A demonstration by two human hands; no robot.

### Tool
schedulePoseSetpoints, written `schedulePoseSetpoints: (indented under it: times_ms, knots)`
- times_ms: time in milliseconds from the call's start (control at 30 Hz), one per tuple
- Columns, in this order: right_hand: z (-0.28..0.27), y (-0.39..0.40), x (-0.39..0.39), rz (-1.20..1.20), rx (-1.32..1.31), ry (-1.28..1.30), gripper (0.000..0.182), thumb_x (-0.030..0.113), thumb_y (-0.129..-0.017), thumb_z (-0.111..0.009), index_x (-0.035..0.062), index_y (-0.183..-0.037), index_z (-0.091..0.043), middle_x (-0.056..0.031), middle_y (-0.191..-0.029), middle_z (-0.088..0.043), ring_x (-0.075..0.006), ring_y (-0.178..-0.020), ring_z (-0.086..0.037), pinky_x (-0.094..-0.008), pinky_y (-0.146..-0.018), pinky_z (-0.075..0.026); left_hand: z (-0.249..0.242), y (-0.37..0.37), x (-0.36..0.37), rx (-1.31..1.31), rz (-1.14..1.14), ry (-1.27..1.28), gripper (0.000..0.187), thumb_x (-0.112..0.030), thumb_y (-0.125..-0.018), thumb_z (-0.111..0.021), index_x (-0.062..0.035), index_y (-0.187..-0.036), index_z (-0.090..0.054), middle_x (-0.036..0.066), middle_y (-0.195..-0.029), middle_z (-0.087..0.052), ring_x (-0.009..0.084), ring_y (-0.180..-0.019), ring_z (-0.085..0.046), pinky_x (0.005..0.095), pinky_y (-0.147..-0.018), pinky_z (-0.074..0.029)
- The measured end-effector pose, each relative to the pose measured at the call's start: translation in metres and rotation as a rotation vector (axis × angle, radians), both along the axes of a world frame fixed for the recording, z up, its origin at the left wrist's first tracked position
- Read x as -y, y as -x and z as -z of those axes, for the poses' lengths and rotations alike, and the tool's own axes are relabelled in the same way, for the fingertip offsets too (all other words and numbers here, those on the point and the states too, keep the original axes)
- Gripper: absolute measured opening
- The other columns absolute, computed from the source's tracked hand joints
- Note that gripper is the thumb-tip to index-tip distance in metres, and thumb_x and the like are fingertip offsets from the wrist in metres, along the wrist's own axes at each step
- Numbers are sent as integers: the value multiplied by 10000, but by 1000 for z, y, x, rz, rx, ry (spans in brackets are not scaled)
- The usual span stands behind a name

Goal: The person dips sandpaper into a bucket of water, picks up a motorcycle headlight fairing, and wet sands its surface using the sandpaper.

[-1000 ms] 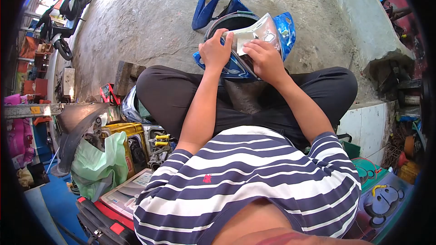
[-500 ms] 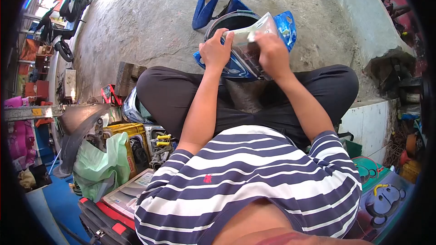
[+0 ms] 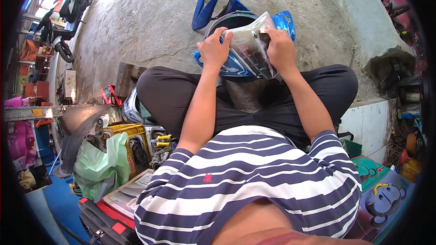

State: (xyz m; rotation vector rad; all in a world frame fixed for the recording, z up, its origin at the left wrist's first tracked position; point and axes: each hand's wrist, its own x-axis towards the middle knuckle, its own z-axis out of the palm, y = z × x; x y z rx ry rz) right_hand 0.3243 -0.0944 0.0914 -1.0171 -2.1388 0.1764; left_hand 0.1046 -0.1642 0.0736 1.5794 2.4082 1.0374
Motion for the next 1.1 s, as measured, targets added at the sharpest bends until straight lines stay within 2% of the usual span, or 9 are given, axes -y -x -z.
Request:
schedulePoseSetpoints:
  times_ms: [67,200,300,467,567,667,733,867,1100]
  knots:
    - [1,0,1,-18,6,-46,277,39,-881,-603,24,-1126,-732,-153,-1101,-767,-346,-1072,-695,-461,-899,-542,-1,4,-1,-11,84,-57,428,-553,-1005,-626,-222,-1256,-729,172,-951,-790,368,-918,-752,509,-935,-426]
    - [2,14,34,-219,63,-148,299,43,-847,-631,22,-1129,-730,-140,-1154,-753,-333,-1115,-678,-461,-910,-539,-10,-6,2,1,60,85,413,-544,-1006,-630,-249,-1283,-714,160,-954,-792,366,-925,-754,511,-939,-422]
    - [-2,15,29,-219,52,-110,299,37,-845,-634,25,-1129,-728,-140,-1165,-755,-333,-1104,-681,-449,-912,-543,-11,-6,3,-3,41,110,416,-561,-1014,-608,-273,-1298,-708,161,-955,-791,365,-930,-752,505,-952,-421]
    - [-4,1,5,-28,-13,-11,282,10,-854,-614,25,-1112,-726,-139,-1202,-752,-342,-1089,-684,-452,-934,-542,-8,-5,2,2,46,93,443,-598,-1023,-575,-294,-1319,-700,161,-940,-783,369,-920,-745,500,-973,-424]
    - [5,6,16,-131,31,-91,328,-45,-862,-613,53,-1158,-715,-132,-1209,-751,-342,-1121,-675,-468,-962,-534,-10,-5,2,9,40,95,445,-600,-1021,-578,-289,-1312,-706,152,-916,-777,360,-907,-743,490,-968,-426]
    - [0,14,25,-159,40,-159,310,-26,-847,-619,39,-1132,-724,-120,-1216,-752,-358,-1162,-654,-461,-992,-524,-14,-6,3,8,47,109,415,-555,-1018,-606,-252,-1279,-717,167,-946,-791,354,-912,-755,494,-922,-419]
    - [1,13,15,-136,31,-203,315,-22,-848,-618,44,-1135,-732,-120,-1203,-755,-386,-1146,-653,-466,-990,-528,-9,-4,2,4,41,85,435,-584,-1018,-591,-274,-1300,-710,153,-894,-773,344,-894,-746,477,-939,-425]
    - [4,0,-8,-2,-59,7,376,-57,-831,-643,79,-1173,-718,-121,-1232,-750,-385,-1137,-658,-466,-963,-543,-6,-4,2,-1,40,90,439,-598,-1018,-587,-287,-1302,-710,139,-854,-760,337,-874,-738,471,-939,-428]
    - [3,14,26,-174,41,-179,321,-16,-846,-625,42,-1145,-726,-134,-1258,-748,-408,-1137,-656,-487,-1003,-525,-8,-4,1,4,37,90,440,-604,-1021,-575,-290,-1298,-710,134,-837,-752,341,-858,-734,470,-944,-431]
